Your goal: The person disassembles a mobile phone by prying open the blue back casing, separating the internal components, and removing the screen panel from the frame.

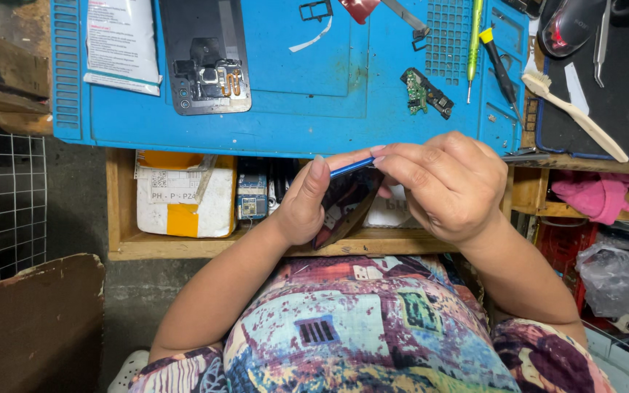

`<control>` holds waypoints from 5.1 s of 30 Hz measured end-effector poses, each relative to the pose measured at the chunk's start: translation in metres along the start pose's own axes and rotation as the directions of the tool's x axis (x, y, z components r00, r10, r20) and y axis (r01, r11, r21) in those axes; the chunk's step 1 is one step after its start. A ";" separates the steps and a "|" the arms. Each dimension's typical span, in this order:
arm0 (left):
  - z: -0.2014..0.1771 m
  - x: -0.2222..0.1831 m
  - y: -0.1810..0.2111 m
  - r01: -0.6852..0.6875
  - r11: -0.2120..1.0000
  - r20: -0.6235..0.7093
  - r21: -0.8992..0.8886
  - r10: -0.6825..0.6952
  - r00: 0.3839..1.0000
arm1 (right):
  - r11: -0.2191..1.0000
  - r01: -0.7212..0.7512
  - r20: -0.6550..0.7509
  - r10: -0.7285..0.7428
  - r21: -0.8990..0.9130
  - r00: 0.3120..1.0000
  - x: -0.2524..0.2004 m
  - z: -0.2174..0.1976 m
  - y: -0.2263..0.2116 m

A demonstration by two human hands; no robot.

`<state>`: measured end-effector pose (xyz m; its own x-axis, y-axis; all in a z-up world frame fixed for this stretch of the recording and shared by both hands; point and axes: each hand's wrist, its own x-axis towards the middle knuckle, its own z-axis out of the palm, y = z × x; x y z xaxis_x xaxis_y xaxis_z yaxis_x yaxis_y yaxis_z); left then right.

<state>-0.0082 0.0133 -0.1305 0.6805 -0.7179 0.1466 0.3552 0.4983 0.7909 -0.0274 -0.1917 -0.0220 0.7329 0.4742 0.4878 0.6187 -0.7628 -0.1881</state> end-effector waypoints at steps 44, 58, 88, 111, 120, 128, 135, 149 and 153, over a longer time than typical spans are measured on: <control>0.006 0.005 0.006 0.067 0.986 -0.048 0.151 -0.060 0.997 | 0.976 0.143 0.219 -0.106 -0.162 0.970 0.024 -0.023 0.002; 0.009 0.008 0.011 -0.063 0.955 0.057 0.289 0.048 0.997 | 0.987 -0.015 0.379 -0.047 0.159 0.924 0.041 -0.037 0.020; 0.020 0.009 0.022 -0.098 0.873 0.074 0.478 0.071 0.995 | 0.950 0.187 0.324 -0.265 0.251 0.908 0.036 -0.048 0.034; 0.036 0.012 0.033 -0.066 0.800 0.099 0.596 0.008 0.995 | 0.932 0.341 0.157 -0.357 0.120 0.921 0.019 -0.068 0.035; 0.035 0.011 0.034 -0.027 0.825 0.070 0.564 -0.015 0.997 | 0.939 0.325 0.130 -0.339 0.115 0.932 0.012 -0.058 0.035; 0.031 0.011 0.030 -0.011 0.834 0.060 0.551 -0.027 0.998 | 0.943 0.306 0.117 -0.322 0.133 0.940 0.008 -0.053 0.039; 0.032 0.012 0.031 0.012 0.864 0.043 0.504 -0.039 0.998 | 0.946 0.318 0.093 -0.323 0.066 0.942 0.006 -0.049 0.036; 0.028 0.014 0.027 0.096 0.944 0.023 0.317 -0.108 0.994 | 0.955 0.286 0.115 -0.294 0.085 0.949 0.011 -0.050 0.030; 0.028 0.014 0.026 0.092 0.938 0.014 0.334 -0.103 0.995 | 0.949 0.315 0.102 -0.315 0.011 0.944 0.011 -0.048 0.028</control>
<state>-0.0073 0.0027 -0.0908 0.6315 -0.7720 0.0725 0.1821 0.2386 0.9539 -0.0158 -0.2295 0.0191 0.5257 0.7325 0.4325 0.8214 -0.5692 -0.0344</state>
